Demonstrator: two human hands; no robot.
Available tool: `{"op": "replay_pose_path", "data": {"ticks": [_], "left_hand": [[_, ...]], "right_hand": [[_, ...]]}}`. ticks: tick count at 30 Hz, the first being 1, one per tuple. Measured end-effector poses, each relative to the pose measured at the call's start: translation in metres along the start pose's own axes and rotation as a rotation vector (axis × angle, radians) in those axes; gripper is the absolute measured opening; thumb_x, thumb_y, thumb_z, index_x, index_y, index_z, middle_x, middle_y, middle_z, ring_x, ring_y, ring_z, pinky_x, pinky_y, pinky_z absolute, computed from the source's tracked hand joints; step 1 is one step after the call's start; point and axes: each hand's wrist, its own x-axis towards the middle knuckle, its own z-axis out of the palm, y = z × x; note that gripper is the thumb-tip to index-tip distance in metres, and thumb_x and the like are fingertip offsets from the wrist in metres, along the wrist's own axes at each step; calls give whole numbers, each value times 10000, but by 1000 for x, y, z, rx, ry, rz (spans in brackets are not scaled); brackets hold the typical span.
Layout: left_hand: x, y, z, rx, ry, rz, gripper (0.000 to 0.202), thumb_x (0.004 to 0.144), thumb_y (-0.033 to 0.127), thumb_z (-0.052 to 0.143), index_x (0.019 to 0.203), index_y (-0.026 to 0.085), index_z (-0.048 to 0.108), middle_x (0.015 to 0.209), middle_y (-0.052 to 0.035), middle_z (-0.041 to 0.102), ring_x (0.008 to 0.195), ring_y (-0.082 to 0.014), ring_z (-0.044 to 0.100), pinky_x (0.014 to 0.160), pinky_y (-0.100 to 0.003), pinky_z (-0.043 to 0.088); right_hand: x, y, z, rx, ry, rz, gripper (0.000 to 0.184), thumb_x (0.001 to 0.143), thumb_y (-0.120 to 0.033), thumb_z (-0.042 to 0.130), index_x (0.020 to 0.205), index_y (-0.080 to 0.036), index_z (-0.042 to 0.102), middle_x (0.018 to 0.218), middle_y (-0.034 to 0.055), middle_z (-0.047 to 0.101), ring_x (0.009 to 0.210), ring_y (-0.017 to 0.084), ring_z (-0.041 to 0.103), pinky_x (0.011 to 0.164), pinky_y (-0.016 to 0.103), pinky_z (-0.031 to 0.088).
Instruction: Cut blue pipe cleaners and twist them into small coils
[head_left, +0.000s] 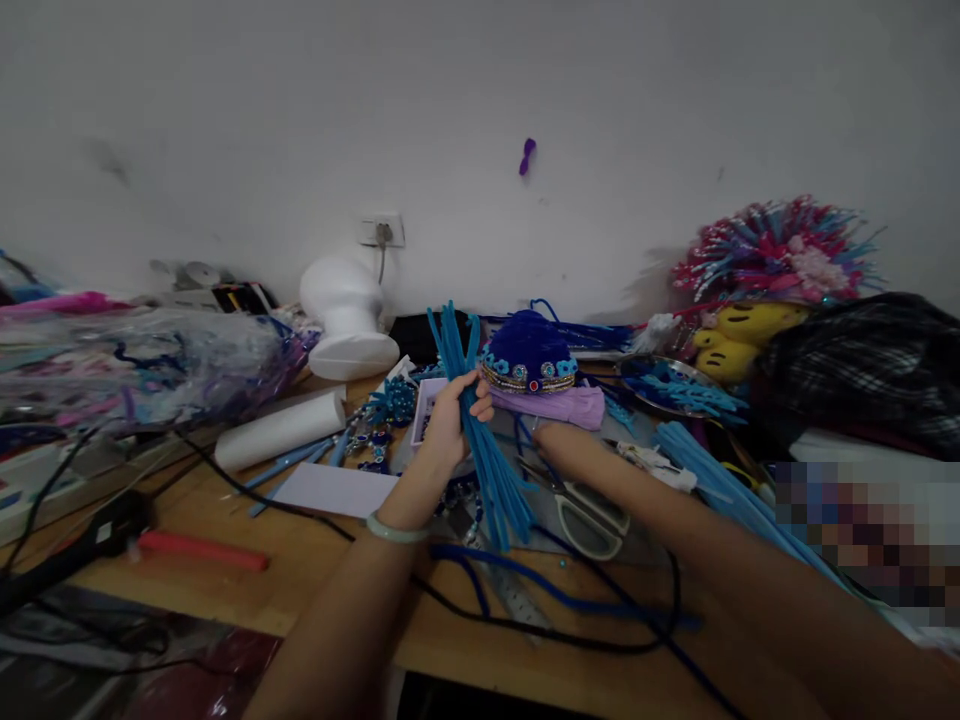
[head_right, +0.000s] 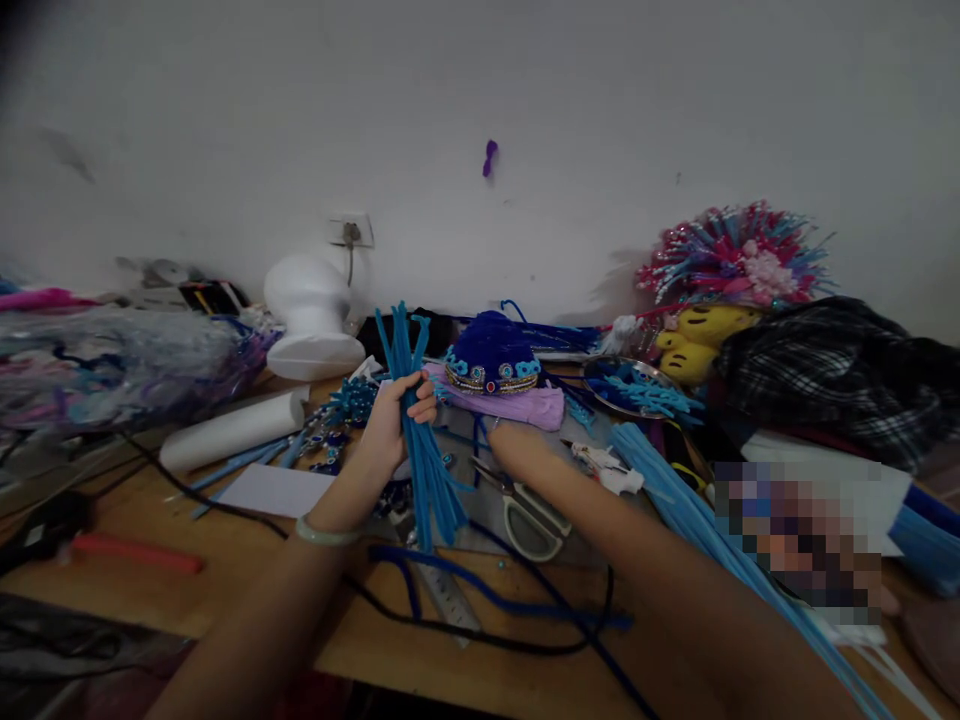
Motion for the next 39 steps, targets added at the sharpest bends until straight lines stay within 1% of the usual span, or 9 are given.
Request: {"op": "replay_pose_path", "data": {"ticks": [5,9,12,15,18,22,29,33,39], "left_hand": [[0,-21,4,37,138,-197,91,716,132,446,625,138,458,479,31,453,340,-40,381,343,-159,352],[-5,-49,9,27,387,-249,81,705,99,453,643,125,498,556,-28,558,487,-101,538,454,-212,445],[-12,-74,13,89,273,-342,63,706,135,496,649,124,522,537,-22,554,473,-104,532,472,-223,450],[-18,-93,11,97,108,-286,60,695,174,550,660,139,516,498,26,505,422,-63,474,457,-182,426],[-19,-97,7,244,115,-272,109,659,193,599,705,152,510,522,26,526,439,-88,503,453,-208,441],[-14,-75,2,364,101,-351,98,685,184,560,648,146,478,390,49,418,362,-80,449,366,-167,377],[-5,-30,5,118,94,-493,174,780,143,388,606,146,403,398,74,283,276,-25,309,271,-111,269],[-9,-47,9,279,151,-577,159,751,163,436,594,146,417,379,68,306,277,-37,325,272,-120,269],[-10,-70,1,437,182,-566,216,752,203,439,544,150,458,345,34,385,298,-62,376,314,-148,317]], "right_hand": [[-3,10,-19,236,158,136,166,688,-175,466,767,-123,603,782,113,637,760,222,591,649,296,422],[-22,16,-30,798,255,290,152,713,-194,426,805,-141,536,550,2,553,530,141,547,528,255,434],[-32,8,-22,1259,174,332,192,726,-186,452,912,-146,480,508,-48,511,456,104,519,503,237,449],[-34,-2,-10,1370,185,334,215,756,-184,430,961,-145,481,581,-24,553,504,97,549,526,228,452],[-43,-4,-8,1194,232,224,238,773,-185,392,966,-134,522,725,36,604,631,123,579,576,252,458],[-87,19,-18,643,647,106,290,766,-228,430,1030,-155,526,975,80,595,842,155,544,777,302,410],[-219,100,5,170,759,653,230,707,-116,383,840,-153,567,849,85,605,835,201,507,770,324,372],[-267,122,33,25,754,800,221,720,-125,361,806,-153,563,800,91,612,781,212,503,734,330,373],[-284,125,48,-88,713,905,218,739,-145,367,812,-156,572,779,86,623,764,222,496,722,334,370]]}}
